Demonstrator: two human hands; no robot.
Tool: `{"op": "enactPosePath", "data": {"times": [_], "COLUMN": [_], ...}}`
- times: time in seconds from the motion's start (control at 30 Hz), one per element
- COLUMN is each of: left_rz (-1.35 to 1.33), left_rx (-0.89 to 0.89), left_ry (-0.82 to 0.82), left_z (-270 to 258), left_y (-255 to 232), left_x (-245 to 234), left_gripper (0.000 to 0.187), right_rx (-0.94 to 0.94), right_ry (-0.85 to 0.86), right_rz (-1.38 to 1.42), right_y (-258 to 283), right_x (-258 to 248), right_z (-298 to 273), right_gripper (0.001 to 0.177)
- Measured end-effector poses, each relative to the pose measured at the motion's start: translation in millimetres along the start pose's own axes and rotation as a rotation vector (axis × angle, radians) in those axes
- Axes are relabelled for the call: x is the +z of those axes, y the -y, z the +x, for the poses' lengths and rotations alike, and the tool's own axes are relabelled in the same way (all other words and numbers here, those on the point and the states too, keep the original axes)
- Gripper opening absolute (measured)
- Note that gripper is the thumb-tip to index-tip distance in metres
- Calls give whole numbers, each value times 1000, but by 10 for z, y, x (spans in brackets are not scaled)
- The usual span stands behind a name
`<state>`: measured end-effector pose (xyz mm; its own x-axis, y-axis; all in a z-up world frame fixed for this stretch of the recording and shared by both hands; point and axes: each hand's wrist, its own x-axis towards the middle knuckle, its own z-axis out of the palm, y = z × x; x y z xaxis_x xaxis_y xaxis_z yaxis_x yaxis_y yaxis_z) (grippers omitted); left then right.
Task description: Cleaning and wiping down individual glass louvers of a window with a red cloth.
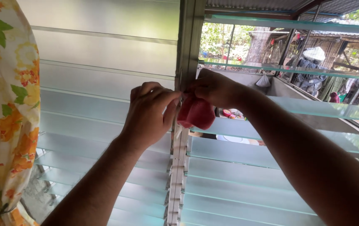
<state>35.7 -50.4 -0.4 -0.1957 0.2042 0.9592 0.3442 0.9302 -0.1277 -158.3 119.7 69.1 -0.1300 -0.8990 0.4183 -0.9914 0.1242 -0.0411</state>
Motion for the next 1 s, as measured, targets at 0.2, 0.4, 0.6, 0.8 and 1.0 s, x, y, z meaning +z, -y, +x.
{"op": "enactPosePath", "data": {"times": [0.2,0.4,0.6,0.8,1.0], "left_rz": [-94,-107,-177,-218,-284], "left_rx": [15,48,44,48,67], "left_ry": [1,-15,-3,-48,18], "left_z": [-30,22,-15,-62,-530], "left_y": [116,260,350,259,126], "left_x": [-38,56,31,68,44], "left_gripper": [23,15,14,13,16], "right_rx": [7,-146,248,679,52], "right_ry": [-249,-222,-256,-219,-340], "right_rz": [87,-111,-187,-389,-487], "right_y": [235,241,256,428,666], "right_x": [33,81,51,87,144], "right_z": [-150,-325,-392,-296,-647], "right_gripper": [44,34,21,23,33]}}
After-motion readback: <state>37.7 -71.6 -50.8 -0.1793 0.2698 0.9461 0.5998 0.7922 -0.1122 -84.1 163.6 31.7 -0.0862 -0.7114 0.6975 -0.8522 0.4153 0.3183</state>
